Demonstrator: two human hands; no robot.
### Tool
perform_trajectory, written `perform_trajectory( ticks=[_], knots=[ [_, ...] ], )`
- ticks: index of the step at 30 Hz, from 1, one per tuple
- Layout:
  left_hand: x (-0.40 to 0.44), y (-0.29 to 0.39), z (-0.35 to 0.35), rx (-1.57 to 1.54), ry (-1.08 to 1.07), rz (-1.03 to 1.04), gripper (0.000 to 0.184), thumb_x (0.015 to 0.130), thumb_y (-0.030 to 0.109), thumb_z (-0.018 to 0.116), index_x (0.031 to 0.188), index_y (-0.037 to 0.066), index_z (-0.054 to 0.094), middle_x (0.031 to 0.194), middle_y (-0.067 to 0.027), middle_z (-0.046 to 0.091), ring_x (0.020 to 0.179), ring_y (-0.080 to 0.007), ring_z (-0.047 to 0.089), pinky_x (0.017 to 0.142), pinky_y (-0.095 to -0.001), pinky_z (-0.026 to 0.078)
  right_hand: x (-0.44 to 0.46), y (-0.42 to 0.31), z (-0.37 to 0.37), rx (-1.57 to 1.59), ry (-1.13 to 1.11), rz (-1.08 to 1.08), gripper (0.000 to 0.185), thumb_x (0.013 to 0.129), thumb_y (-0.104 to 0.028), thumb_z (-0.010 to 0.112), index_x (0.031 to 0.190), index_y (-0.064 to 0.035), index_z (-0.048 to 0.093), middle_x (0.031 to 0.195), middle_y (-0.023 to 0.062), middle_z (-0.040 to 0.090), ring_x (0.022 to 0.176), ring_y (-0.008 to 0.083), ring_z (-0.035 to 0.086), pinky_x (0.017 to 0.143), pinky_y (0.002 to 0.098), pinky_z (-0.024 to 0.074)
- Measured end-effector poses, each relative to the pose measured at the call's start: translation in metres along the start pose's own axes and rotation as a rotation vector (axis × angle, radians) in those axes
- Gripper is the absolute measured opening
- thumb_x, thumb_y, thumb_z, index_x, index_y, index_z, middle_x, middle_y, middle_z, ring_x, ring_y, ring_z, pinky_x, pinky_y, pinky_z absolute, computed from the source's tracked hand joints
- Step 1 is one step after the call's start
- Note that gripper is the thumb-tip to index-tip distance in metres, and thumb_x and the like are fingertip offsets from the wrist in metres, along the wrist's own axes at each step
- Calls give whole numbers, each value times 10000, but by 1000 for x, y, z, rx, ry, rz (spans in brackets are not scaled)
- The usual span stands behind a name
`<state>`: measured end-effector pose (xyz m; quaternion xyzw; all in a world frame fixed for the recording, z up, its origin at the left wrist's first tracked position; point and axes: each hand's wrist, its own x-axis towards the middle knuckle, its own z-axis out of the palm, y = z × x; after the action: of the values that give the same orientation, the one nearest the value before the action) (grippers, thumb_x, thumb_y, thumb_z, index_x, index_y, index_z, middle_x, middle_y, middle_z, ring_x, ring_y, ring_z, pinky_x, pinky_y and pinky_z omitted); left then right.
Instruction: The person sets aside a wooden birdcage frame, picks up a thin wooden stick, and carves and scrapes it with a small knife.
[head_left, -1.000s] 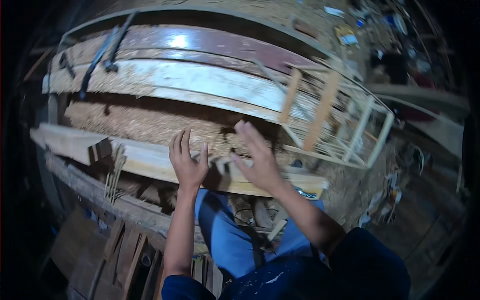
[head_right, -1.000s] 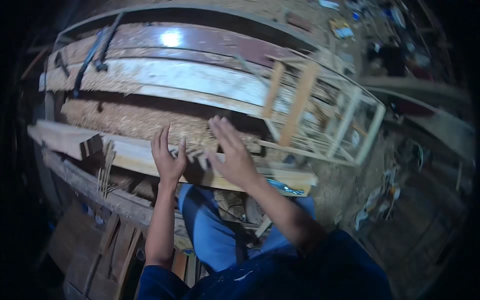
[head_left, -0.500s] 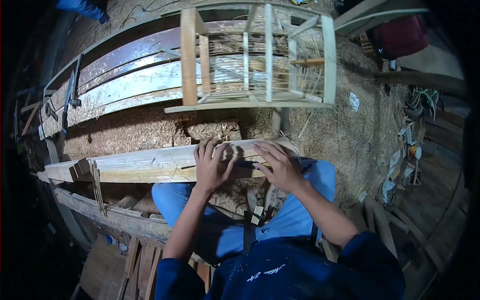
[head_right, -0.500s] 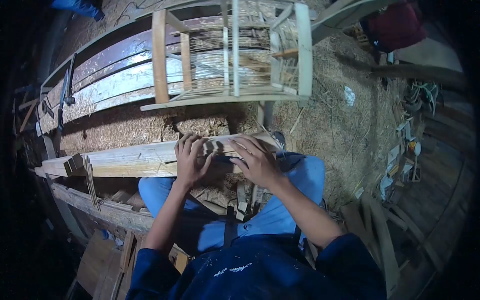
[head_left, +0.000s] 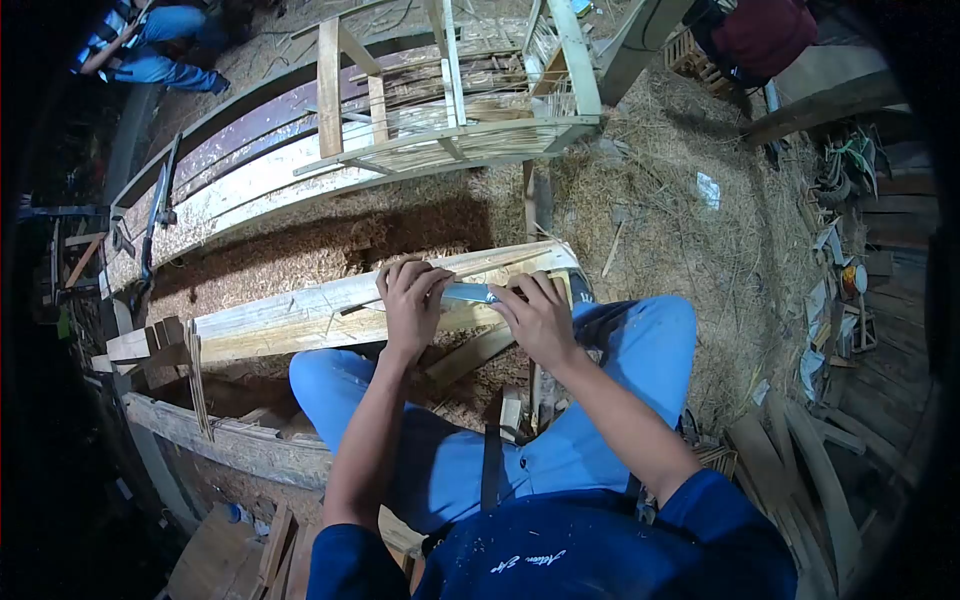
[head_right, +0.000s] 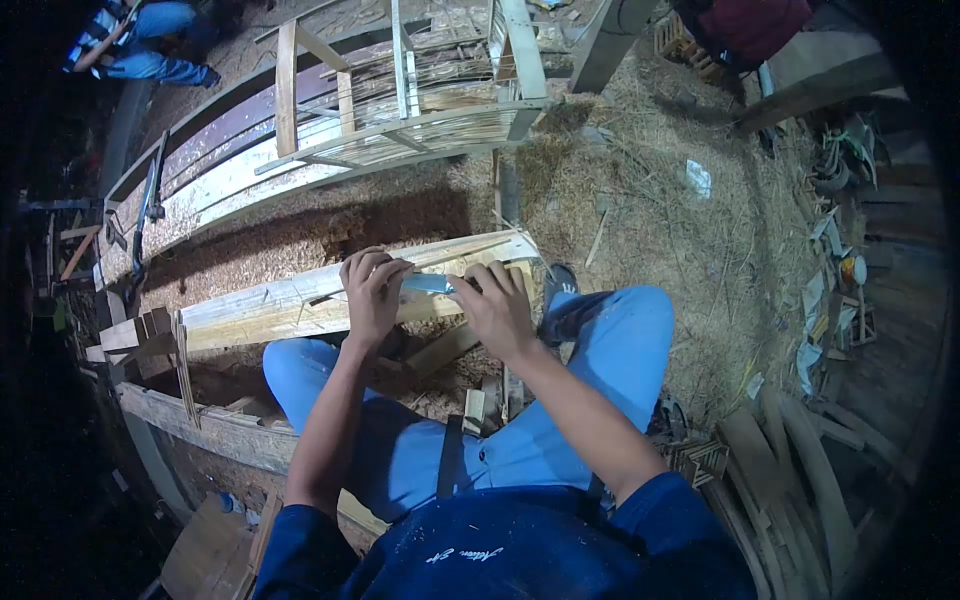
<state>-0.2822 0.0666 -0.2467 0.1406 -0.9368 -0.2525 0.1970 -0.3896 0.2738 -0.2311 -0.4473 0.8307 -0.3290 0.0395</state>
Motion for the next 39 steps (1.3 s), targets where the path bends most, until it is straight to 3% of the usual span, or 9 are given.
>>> perform_trajectory(
  ticks=[7,15,17,22,26,29,32,34,39],
  knots=[
    [4,-2,1,-31,29,-64,129,867,100,732,995,106,750,1043,-76,672,1085,-261,607,1019,-430,342,-11,19,-6,-112,35,-149,246,868,-143,713,1101,-73,748,954,50,604,920,255,572,772,407,408],
    [-5,-22,2,-184,23,-192,196,813,43,782,1004,87,792,1054,-112,681,1089,-305,627,913,-412,507,-30,42,-30,-121,95,-87,281,856,-119,734,1135,-82,729,1000,69,620,939,274,584,808,418,449],
    [-7,-21,-3,-174,13,-147,232,794,28,790,1017,89,792,1034,-115,679,1094,-312,634,885,-409,536,-33,45,-30,-135,100,-64,297,861,-107,724,1158,-85,717,1022,69,615,948,281,583,815,426,454],
    [-10,-24,-1,-73,44,-12,145,803,40,772,947,58,774,1004,-104,671,1116,-314,626,962,-425,499,-35,47,-20,-102,97,-15,264,866,-33,669,1129,-41,648,1072,104,610,997,320,587,858,440,457],
    [-8,-22,0,-3,75,85,132,820,61,760,951,54,749,982,-103,669,1127,-323,620,975,-435,484,-38,51,-16,-140,122,-19,220,895,-86,668,1110,-41,652,1080,100,630,1025,295,593,869,435,445],
    [-7,-2,-14,174,103,115,137,853,78,727,989,66,735,958,-104,662,1077,-304,635,942,-441,487,-41,50,-16,-53,155,-20,198,909,-60,643,1102,-17,626,1084,136,620,979,337,603,831,455,464],
    [-15,15,-25,168,-86,-60,139,908,99,681,1038,75,722,956,-132,642,979,-331,652,855,-464,508,-42,43,-15,114,123,123,186,958,-10,561,1141,20,573,1091,195,594,1007,401,589,879,485,481],
    [-22,33,-27,-5,-174,-269,158,946,96,641,1084,74,715,945,-167,616,881,-380,646,773,-488,514,-39,37,-14,191,268,174,185,999,-38,532,1171,28,550,1096,221,582,1017,429,592,892,499,483],
    [-37,64,-27,19,-140,-351,256,960,61,614,1203,74,696,951,-200,609,839,-420,642,749,-494,521,-36,20,-22,196,150,233,291,1010,-71,548,1297,-28,573,1090,219,574,976,418,616,856,483,504]
  ],
)
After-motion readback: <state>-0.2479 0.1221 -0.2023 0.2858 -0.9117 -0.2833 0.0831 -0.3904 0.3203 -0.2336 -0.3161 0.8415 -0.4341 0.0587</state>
